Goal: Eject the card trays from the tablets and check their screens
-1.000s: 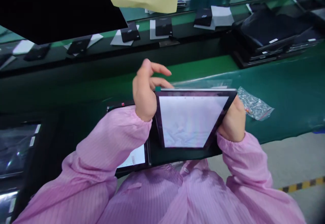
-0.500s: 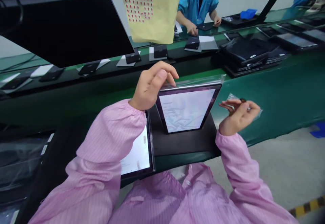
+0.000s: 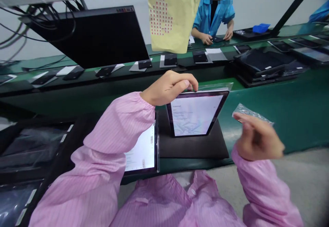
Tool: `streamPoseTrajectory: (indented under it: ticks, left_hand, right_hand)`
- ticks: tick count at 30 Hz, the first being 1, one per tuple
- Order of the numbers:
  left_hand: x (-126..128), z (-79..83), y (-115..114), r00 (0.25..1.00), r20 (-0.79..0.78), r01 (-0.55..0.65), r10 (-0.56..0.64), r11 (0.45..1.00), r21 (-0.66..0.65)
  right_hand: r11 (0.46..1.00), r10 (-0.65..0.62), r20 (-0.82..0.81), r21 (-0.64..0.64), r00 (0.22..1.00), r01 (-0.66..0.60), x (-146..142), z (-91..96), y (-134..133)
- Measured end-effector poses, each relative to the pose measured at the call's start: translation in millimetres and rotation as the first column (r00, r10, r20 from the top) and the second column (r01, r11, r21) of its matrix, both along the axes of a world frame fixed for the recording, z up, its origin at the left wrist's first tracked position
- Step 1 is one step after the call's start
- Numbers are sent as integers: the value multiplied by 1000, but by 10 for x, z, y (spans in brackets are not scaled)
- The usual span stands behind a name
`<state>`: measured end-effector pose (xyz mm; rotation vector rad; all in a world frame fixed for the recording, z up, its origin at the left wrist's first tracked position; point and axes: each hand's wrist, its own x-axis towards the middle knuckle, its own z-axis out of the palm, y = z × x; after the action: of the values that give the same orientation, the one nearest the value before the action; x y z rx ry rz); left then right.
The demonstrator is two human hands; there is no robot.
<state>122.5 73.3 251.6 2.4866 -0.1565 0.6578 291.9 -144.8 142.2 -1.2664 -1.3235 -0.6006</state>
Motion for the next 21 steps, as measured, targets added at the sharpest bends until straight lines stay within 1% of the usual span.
streamPoseTrajectory:
  ticks: [1, 2, 3, 4, 5, 6, 8, 9, 11, 14, 17, 19, 21]
  left_hand:
    - [1, -4, 6, 1000, 3, 4, -4, 1000, -14]
    - [5, -6, 14, 1000, 4, 10, -10, 1000, -26]
    - [13, -9, 24, 1000, 5, 15, -15, 999, -36]
    - [22, -11, 37, 1000, 5, 16, -16, 999, -45]
    - [32, -14, 51, 1000, 3, 16, -15, 998, -53]
    - [42, -16, 65, 1000, 1, 13, -13, 998, -61]
    - [58, -21, 90, 1000, -3, 6, -6, 997, -77]
    - [64, -24, 100, 1000, -2, 3, -4, 996, -87]
    - [70, -29, 110, 1000, 6, 5, -4, 994, -107]
    - [74, -40, 112, 999, 30, 14, -10, 991, -135]
    - [77, -51, 112, 999, 38, 21, -16, 989, -148]
    - [75, -52, 109, 999, 37, 19, -14, 990, -141]
    - [65, -39, 93, 999, 32, 25, -22, 992, -125]
  right_hand:
    - [997, 66, 140, -54, 988, -59, -42, -41, 28]
    - [993, 101, 275, -80, 956, -82, -88, -91, 69]
    - [995, 93, 387, -73, 917, -70, -135, -143, 117]
    - [997, 62, 456, -60, 888, -39, -178, -196, 169]
    - [1000, -6, 488, -17, 873, 16, -213, -246, 220]
    - [996, -89, 493, 38, 866, 80, -235, -291, 266]
    - [970, -240, 455, 141, 857, 197, -237, -363, 342]
    - [955, -293, 431, 173, 853, 241, -218, -391, 371]
    - [934, -354, 400, 198, 845, 298, -159, -435, 419]
    - [927, -374, 384, 177, 845, 330, -73, -483, 477]
    - [949, -314, 388, 119, 867, 291, -29, -501, 508]
    - [958, -286, 372, 132, 883, 254, -14, -470, 481]
    - [962, -261, 331, 166, 907, 217, 3, -387, 398]
